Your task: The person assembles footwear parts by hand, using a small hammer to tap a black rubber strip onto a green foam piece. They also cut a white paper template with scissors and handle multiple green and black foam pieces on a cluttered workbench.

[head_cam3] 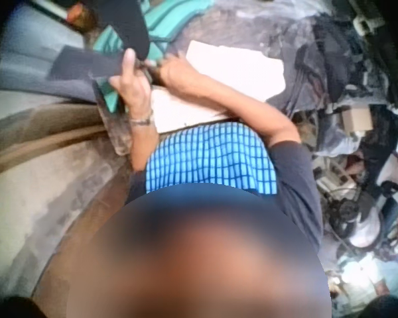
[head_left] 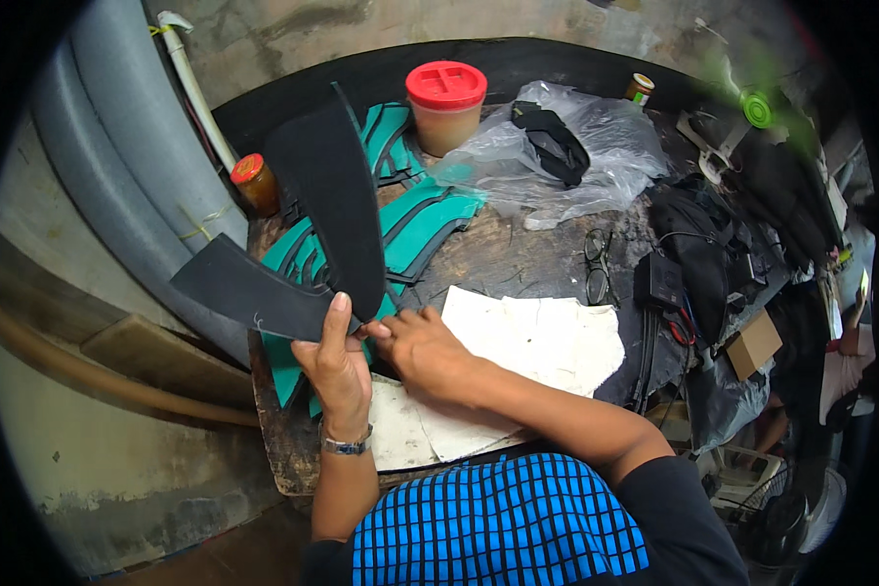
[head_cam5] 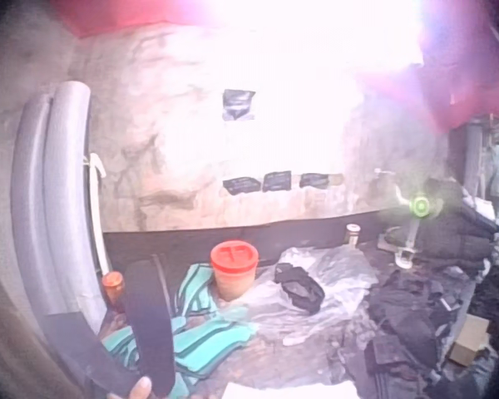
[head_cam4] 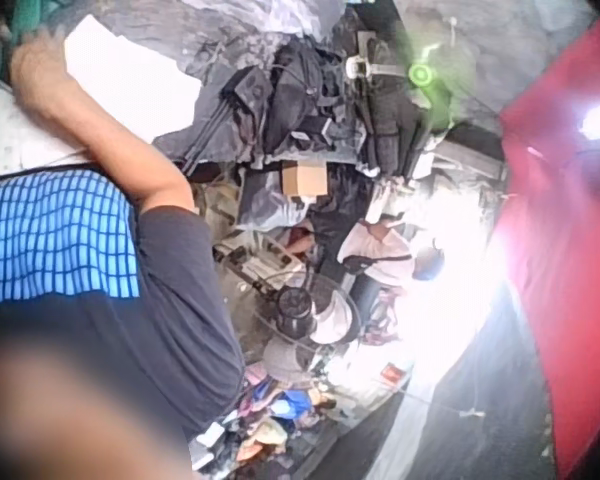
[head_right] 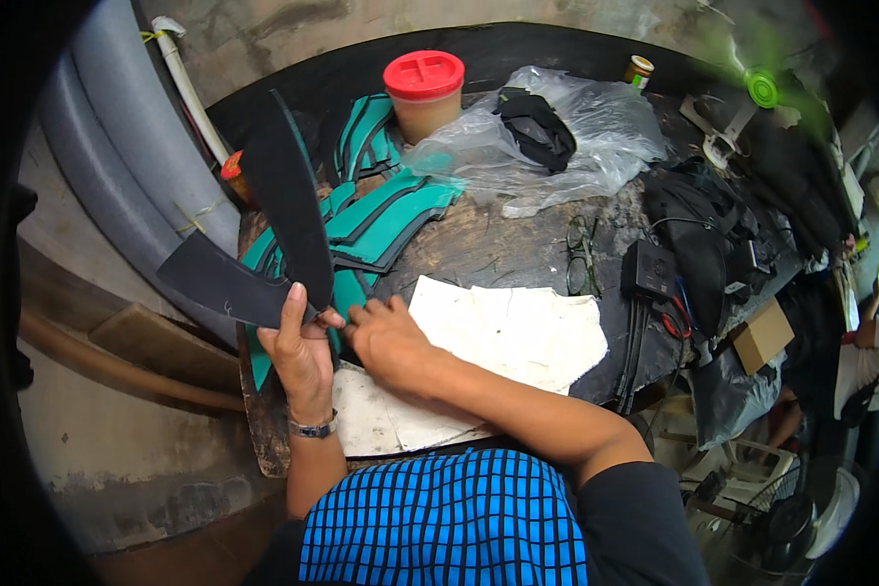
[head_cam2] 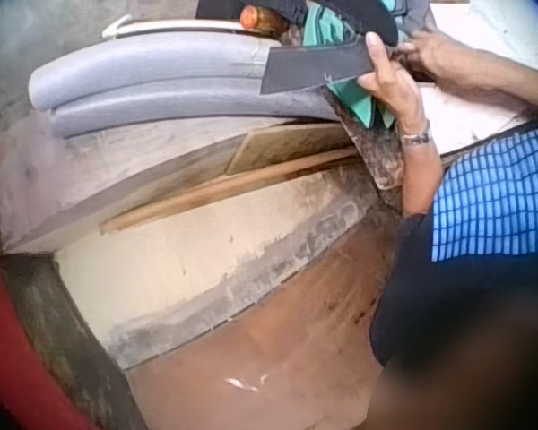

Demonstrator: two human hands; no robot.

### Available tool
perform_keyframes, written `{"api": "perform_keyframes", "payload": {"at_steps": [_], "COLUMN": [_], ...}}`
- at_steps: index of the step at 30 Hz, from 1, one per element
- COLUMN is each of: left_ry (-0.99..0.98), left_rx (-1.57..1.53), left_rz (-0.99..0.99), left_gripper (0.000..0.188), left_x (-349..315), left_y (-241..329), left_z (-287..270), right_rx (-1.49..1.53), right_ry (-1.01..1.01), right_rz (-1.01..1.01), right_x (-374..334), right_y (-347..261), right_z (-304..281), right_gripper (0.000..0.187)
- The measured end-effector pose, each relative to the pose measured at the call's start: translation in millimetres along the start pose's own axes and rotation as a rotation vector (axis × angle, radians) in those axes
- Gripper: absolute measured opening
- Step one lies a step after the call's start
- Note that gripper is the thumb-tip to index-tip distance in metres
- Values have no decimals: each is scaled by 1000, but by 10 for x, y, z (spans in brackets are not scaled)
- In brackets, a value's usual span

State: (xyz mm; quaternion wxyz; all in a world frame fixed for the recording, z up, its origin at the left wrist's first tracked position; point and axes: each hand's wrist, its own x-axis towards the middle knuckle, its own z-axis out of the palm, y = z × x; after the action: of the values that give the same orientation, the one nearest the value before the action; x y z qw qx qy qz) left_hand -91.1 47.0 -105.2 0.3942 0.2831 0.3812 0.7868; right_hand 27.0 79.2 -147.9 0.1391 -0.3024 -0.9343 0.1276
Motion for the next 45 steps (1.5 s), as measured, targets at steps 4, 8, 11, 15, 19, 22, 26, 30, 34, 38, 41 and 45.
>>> {"api": "perform_keyframes", "payload": {"at_steps": [4,8,11,15,19,22,26,30,34,38,41,45], "left_ry": [21,50,85,3,-46,-107,-199,-241,-250,-234,-211,-178], "left_rx": [-15,-1,33,83,132,279,464,458,470,434,411,404], "left_rz": [-54,-62,-42,-22,-30,-44,-25,-14,-17,-44,-43,-54], "left_gripper": [6,7,9,8,11,16,18,19,15,14,15,17], "left_x": [-27,-29,-45,-76,-133,-200,-288,-309,-314,-309,-300,-291], "left_y": [25,13,0,15,28,8,-62,-154,-176,-160,-154,-148], "left_z": [12,24,47,92,153,198,236,242,230,240,263,280], "right_rx": [41,48,88,122,32,4,39,-40,-44,-16,-8,4], "right_ry": [-57,-127,-184,-360,-70,92,46,167,196,206,200,201], "right_rz": [-76,-88,-59,-89,126,407,390,351,340,338,352,362], "right_x": [-102,-124,-111,-106,-171,-287,-453,-513,-541,-548,-542,-536], "right_y": [-151,-175,-119,16,240,448,516,496,496,497,489,487], "right_z": [58,8,-70,-235,-450,-534,-412,-253,-228,-247,-243,-231], "right_gripper": [24,24,25,29,28,29,36,32,30,32,37,41]}}
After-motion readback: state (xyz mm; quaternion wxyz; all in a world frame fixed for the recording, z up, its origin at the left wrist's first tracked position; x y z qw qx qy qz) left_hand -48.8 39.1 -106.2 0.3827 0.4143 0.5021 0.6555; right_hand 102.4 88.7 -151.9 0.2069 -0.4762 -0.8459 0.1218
